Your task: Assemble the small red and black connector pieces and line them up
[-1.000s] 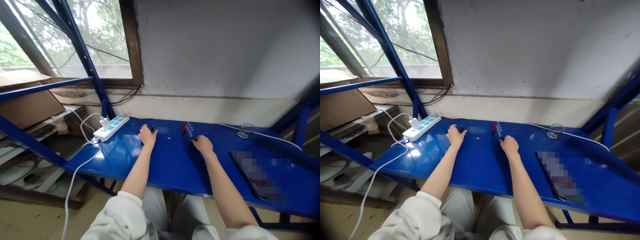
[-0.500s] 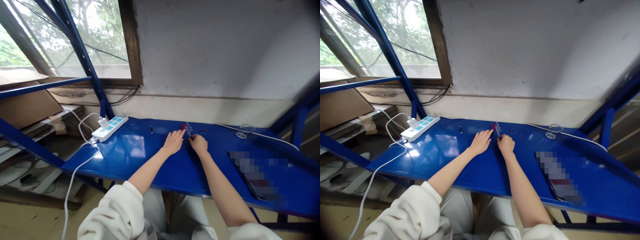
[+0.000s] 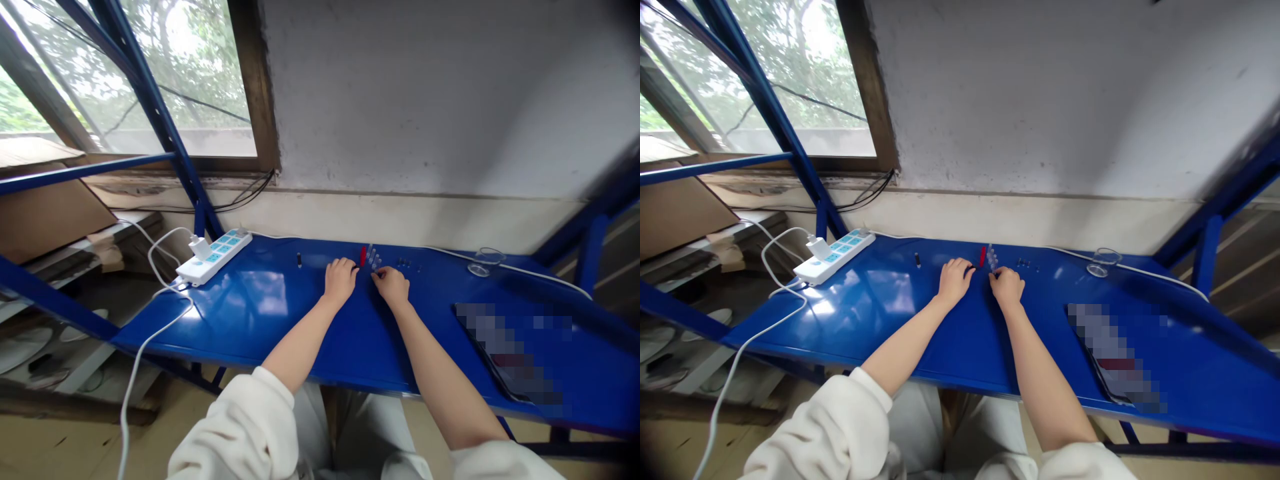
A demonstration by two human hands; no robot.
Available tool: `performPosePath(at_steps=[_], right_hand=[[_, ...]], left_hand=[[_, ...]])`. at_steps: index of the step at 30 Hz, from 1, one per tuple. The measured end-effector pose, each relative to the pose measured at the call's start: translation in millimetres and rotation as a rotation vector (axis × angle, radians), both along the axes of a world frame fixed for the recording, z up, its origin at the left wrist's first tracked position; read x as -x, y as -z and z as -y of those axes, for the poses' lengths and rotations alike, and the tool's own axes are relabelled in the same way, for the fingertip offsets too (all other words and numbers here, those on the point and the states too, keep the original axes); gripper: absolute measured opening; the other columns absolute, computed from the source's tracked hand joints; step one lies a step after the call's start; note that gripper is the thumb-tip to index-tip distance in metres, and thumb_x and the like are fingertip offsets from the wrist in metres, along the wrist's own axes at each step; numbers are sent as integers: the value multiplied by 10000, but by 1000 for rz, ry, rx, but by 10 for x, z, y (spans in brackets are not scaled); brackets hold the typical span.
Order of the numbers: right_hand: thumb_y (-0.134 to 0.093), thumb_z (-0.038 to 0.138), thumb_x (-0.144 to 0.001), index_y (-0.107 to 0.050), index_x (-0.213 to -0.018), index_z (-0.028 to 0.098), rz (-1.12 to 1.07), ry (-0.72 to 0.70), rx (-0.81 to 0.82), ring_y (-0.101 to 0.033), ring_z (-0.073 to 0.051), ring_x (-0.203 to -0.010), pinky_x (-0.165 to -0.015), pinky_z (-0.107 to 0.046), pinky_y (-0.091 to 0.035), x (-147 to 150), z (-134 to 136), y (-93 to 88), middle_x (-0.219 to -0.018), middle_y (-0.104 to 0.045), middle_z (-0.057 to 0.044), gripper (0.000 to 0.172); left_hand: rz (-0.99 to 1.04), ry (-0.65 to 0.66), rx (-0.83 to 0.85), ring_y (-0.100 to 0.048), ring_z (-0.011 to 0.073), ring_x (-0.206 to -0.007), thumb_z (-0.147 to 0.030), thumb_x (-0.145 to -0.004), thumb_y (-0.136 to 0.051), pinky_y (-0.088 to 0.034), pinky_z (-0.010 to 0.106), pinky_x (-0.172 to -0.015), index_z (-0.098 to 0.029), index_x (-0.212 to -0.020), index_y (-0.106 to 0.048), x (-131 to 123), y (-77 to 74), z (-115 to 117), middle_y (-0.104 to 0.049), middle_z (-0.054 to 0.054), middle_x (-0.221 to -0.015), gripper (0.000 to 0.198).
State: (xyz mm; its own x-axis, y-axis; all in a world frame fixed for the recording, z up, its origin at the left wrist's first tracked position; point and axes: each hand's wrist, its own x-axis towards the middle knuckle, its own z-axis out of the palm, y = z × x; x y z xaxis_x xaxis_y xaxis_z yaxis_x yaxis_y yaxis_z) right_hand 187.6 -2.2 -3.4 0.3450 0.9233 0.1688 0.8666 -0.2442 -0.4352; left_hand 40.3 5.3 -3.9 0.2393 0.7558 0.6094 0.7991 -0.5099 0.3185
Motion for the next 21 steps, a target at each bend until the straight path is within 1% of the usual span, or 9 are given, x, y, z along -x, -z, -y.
performPosePath(at_steps=[4, 7, 10, 14, 17, 21], right_hand=[[-509, 369, -746, -643, -879, 214, -37, -7, -27, -570, -224, -846, -689, -318, -360, -21, -28, 38, -829, -655, -48, 244], [-504, 356, -746, -648, -841, 219, -52, -13, -48, -571, -211, -806, -674, -309, -344, -28, -33, 48, -798, -654, -36, 221], [-498, 328, -747, -651, -793, 222, -21, -46, -73, -564, -194, -773, -663, -301, -324, -4, -5, 28, -774, -650, -26, 191], [-503, 297, -742, -646, -757, 218, 92, -178, -117, -544, -189, -788, -665, -294, -298, 71, 63, -15, -753, -640, -23, 164], [-493, 285, -749, -639, -748, 212, 147, -262, -137, -532, -185, -796, -670, -292, -286, 122, 98, -32, -739, -630, -27, 163], [-482, 279, -756, -632, -760, 205, 154, -308, -155, -525, -183, -791, -658, -286, -277, 146, 117, -44, -733, -622, -32, 167]], left_hand=[[239, 31, -18, -515, 172, -797, -289, -833, -461, -381, 307, -721, -173, -836, -568, 90, -3, -3, -593, 48, -826, 157], [335, 67, -33, -523, 163, -785, -288, -825, -475, -392, 306, -731, -174, -841, -574, 97, -4, 8, -593, 42, -806, 152], [361, 96, -43, -526, 157, -777, -282, -824, -481, -398, 306, -740, -177, -849, -580, 64, -4, 25, -597, 36, -794, 147], [367, 118, -50, -528, 160, -785, -274, -825, -480, -401, 312, -746, -177, -857, -586, 42, -9, 32, -603, 38, -800, 147], [387, 115, -53, -529, 162, -780, -270, -824, -481, -405, 316, -741, -178, -860, -587, 52, -14, 26, -604, 41, -797, 145], [423, 95, -66, -533, 163, -777, -275, -829, -471, -411, 321, -745, -175, -868, -586, 65, -10, 16, -604, 46, -798, 157]])
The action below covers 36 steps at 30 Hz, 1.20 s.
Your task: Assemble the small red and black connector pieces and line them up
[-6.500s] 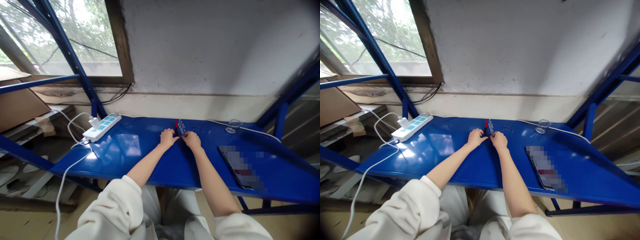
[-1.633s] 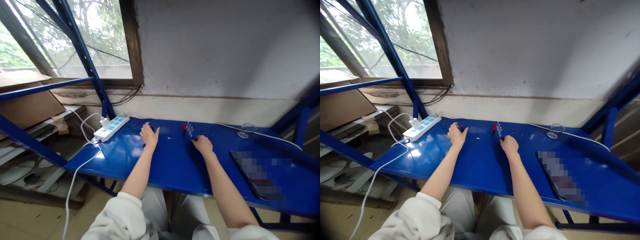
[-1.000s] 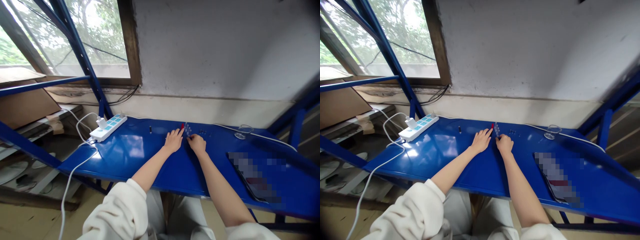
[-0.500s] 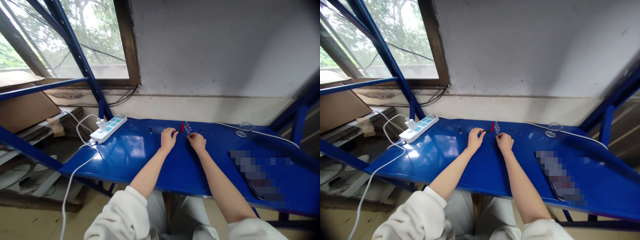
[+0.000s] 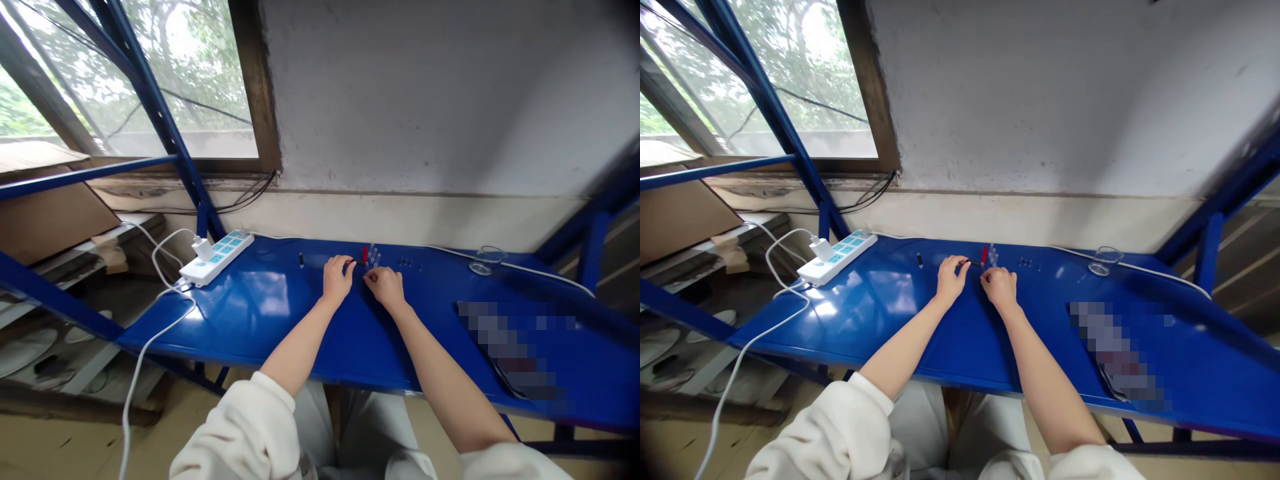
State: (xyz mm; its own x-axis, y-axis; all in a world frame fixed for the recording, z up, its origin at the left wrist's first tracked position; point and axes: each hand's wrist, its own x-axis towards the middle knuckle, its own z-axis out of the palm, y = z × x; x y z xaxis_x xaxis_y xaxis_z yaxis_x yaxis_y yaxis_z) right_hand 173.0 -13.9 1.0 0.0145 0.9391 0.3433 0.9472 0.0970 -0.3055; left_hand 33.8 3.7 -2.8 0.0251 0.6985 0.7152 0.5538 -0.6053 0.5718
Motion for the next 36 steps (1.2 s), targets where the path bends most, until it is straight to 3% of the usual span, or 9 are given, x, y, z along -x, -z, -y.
performPosePath(at_steps=[6, 12, 15, 22, 30, 36], right_hand=[[-472, 266, -755, -623, -752, 196, 38, -25, 7, -522, -180, -785, -656, -286, -268, 1, 19, -17, -741, -625, -37, 167], [-466, 242, -742, -600, -737, 179, 105, 0, -19, -525, -186, -807, -685, -299, -256, 5, 32, -32, -774, -632, -53, 148], [-460, 248, -744, -594, -736, 175, 97, 5, -41, -527, -189, -811, -683, -300, -254, 10, 37, -43, -775, -630, -57, 153], [-459, 287, -754, -567, -691, 177, 46, 14, -106, -526, -179, -739, -646, -286, -248, 20, 41, -58, -725, -616, -52, 166], [-462, 273, -764, -584, -711, 184, 34, -12, -124, -523, -167, -734, -632, -275, -238, 26, 60, -74, -715, -603, -35, 160], [-463, 261, -776, -577, -716, 181, 60, -57, -98, -526, -170, -751, -630, -275, -237, 25, 54, -68, -713, -595, -32, 152]], left_hand=[[-8, 13, -9, -543, 165, -794, -284, -842, -447, -420, 329, -759, -180, -906, -595, -3, -16, 20, -616, 54, -824, 192], [-103, 125, -36, -540, 156, -906, -290, -867, -392, -411, 335, -843, -224, -1087, -557, -17, -92, 98, -616, 47, -989, 282], [-111, 130, -16, -541, 155, -891, -306, -865, -394, -414, 341, -850, -229, -1138, -532, -16, -102, 107, -618, 50, -971, 315], [-188, 174, -23, -545, 152, -882, -305, -863, -401, -426, 333, -829, -209, -1094, -578, -22, -47, 92, -617, 57, -929, 306], [-113, 169, -9, -539, 144, -876, -297, -843, -445, -423, 313, -831, -199, -930, -626, -33, -45, 70, -615, 40, -900, 223], [-120, 178, 9, -541, 151, -874, -282, -826, -471, -425, 323, -821, -201, -910, -619, -36, -37, 50, -612, 41, -901, 189]])
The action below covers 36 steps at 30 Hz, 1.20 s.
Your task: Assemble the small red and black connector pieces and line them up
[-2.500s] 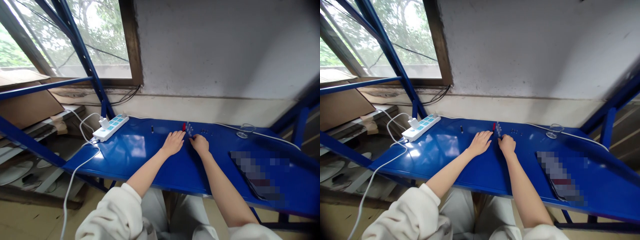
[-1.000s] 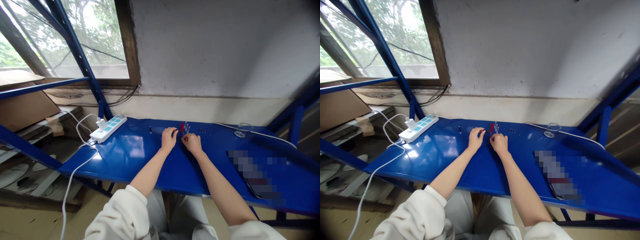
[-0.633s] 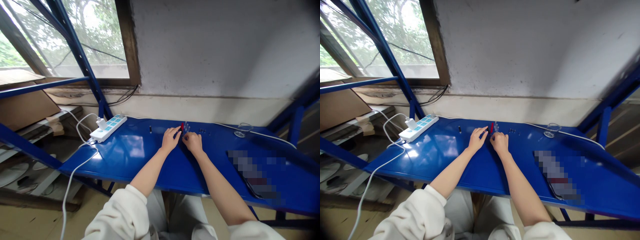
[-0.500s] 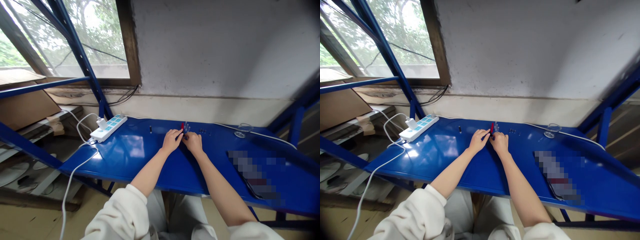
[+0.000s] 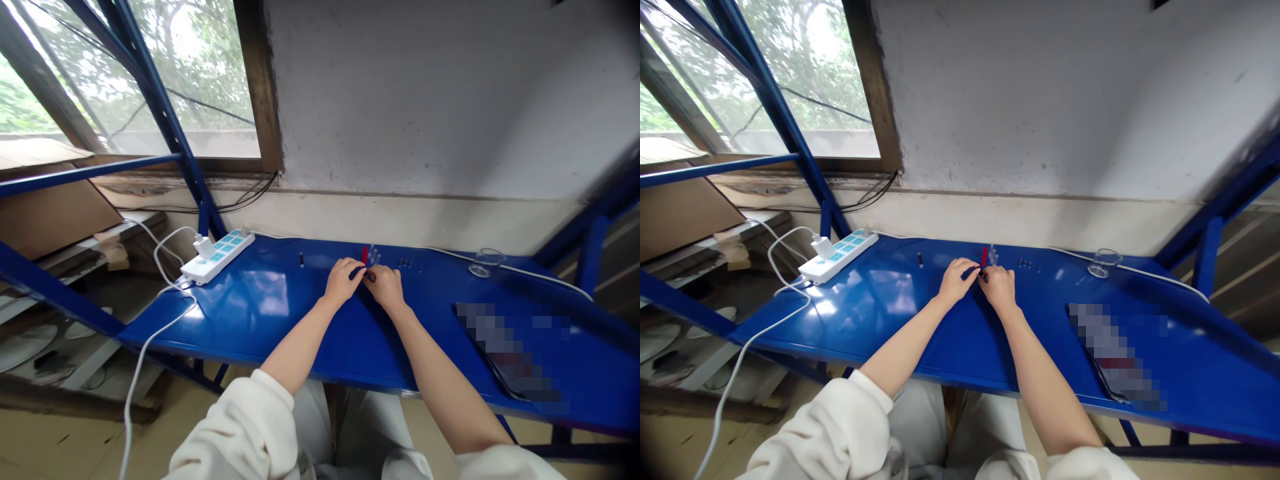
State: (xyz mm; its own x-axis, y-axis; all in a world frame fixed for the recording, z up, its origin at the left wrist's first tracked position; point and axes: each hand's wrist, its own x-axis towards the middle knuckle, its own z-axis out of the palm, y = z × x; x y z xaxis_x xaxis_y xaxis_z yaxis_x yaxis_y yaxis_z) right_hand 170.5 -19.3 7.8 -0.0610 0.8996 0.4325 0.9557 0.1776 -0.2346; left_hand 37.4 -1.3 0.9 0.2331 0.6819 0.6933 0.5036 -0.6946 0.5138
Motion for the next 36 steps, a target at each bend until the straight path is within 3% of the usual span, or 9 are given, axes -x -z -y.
performPosePath(at_steps=[7, 11, 15, 20, 23, 29, 36], right_hand=[[-467, 281, -771, -546, -719, 186, -74, -67, 63, -527, -154, -717, -594, -254, -255, 23, -22, 21, -713, -581, -21, 134], [-497, 320, -745, -509, -668, 187, -212, -118, 70, -508, -129, -627, -558, -230, -292, 107, -37, 58, -662, -558, -8, 154], [-520, 344, -716, -489, -629, 191, -369, -183, 124, -483, -116, -561, -526, -217, -318, 324, -106, 54, -615, -539, 4, 178], [-518, 316, -700, -511, -596, 188, -357, -261, 159, -504, -122, -579, -540, -219, -329, 723, -364, -9, -599, -552, 3, 164], [-531, 294, -689, -545, -625, 187, -320, -240, 186, -525, -124, -605, -550, -216, -332, 943, -565, -4, -639, -585, -3, 126], [-564, 274, -671, -599, -693, 196, -285, -231, 266, -559, -131, -649, -556, -211, -345, 1222, -814, 108, -712, -629, -14, 88], [-575, 276, -670, -626, -741, 207, -271, -219, 271, -587, -152, -712, -575, -217, -362, 1282, -859, 152, -746, -652, -20, 111]], left_hand=[[-22, -28, 58, -548, 153, -821, -258, -800, -502, -436, 316, -783, -211, -853, -634, 6, -62, -7, -620, 31, -855, 150], [5, -2, 93, -556, 148, -784, -277, -792, -511, -437, 299, -754, -216, -867, -640, 180, -166, 13, -634, 28, -830, 162], [292, -105, 141, -552, 130, -675, -341, -795, -489, -428, 265, -674, -179, -707, -631, 534, -206, -6, -625, 35, -714, 233], [1024, -325, 385, -505, 86, -503, -396, -748, -497, -361, 206, -483, -141, -646, -564, 889, -173, -77, -563, 15, -586, 282], [1330, -355, 516, -449, 60, -416, -386, -702, -519, -293, 188, -415, -135, -638, -517, 957, -180, -105, -511, -18, -531, 259], [1467, -335, 617, -432, 51, -391, -344, -672, -526, -280, 189, -410, -132, -641, -504, 948, -209, -109, -489, -35, -506, 216], [1515, -313, 643, -424, 47, -384, -284, -675, -509, -277, 186, -406, -130, -632, -496, 938, -226, -98, -476, -40, -485, 160]])
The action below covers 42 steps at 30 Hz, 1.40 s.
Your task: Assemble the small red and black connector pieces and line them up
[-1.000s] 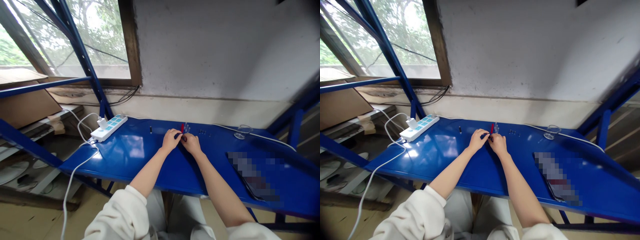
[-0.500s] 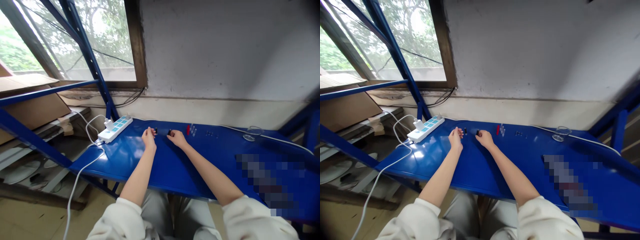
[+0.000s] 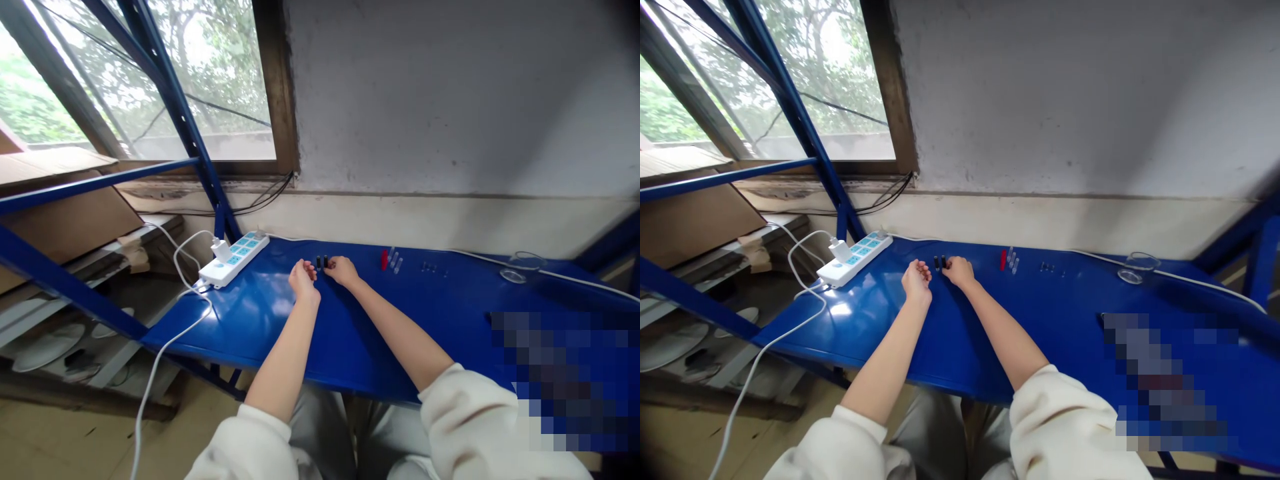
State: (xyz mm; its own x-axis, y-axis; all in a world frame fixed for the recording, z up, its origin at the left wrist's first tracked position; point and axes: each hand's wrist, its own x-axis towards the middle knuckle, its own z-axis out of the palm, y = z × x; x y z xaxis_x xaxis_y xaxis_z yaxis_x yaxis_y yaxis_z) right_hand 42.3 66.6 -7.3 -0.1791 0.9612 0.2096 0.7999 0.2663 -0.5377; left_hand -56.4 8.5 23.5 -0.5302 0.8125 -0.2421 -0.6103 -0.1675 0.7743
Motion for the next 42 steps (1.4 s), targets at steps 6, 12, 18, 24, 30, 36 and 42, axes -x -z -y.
performPosePath(at_steps=[6, 12, 18, 24, 30, 36, 42], right_hand=[[-585, 286, -677, -647, -798, 210, 23, 22, 60, -596, -164, -761, -602, -228, -383, 5, 100, -94, -807, -662, -29, 156], [-609, 312, -671, -660, -864, 193, 98, 16, 80, -598, -160, -732, -606, -234, -398, -436, 374, -362, -819, -665, -46, 233], [-596, 352, -672, -662, -693, 179, 107, 266, 183, -611, -194, -728, -600, -258, -403, -1334, 599, -423, -730, -663, -66, 186], [-558, 402, -697, -651, -889, 200, 119, 574, 156, -602, -247, -868, -673, -314, -411, -1578, 607, -241, -886, -665, -80, 293], [-528, 372, -730, -643, -933, 197, 159, 575, 83, -590, -249, -903, -736, -346, -395, -1484, 578, -91, -916, -662, -84, 292], [-500, 379, -750, -637, -947, 190, 148, 584, 52, -584, -241, -895, -744, -342, -379, -1484, 517, -6, -907, -658, -87, 306], [-481, 372, -761, -635, -927, 201, 117, 587, 48, -578, -218, -874, -767, -338, -359, -1464, 474, 17, -886, -651, -73, 284]], left_hand=[[-8, -5, -7, -422, 45, -382, -272, -683, -503, -278, 182, -402, -128, -632, -495, -7, 0, 3, -479, -38, -491, 152], [-195, 13, -62, -416, 53, -402, -298, -731, -479, -291, 185, -409, -142, -630, -481, -91, -6, 69, -469, -37, -503, 186], [-1203, 284, -442, -549, 136, -730, -336, -829, -399, -431, 266, -692, -165, -773, -591, -521, 41, 287, -600, 43, -758, 263], [-1934, 533, -407, -385, 259, -1132, -241, -827, -369, -368, 419, -861, -224, -1359, -210, -1010, 133, 159, -388, 90, -1320, 555], [-2105, 531, -189, -386, 282, -1114, -87, -743, -412, -321, 458, -871, -203, -1350, -236, -1216, 254, -78, -375, 116, -1318, 643], [-2105, 349, -270, -477, 237, -959, -118, -826, -362, -314, 405, -821, -151, -1010, -536, -1194, 209, -108, -565, 109, -1007, 256], [-1923, 313, -224, -518, 203, -867, -192, -814, -464, -315, 364, -781, -168, -818, -562, -964, 138, -14, -604, 62, -865, 101]])
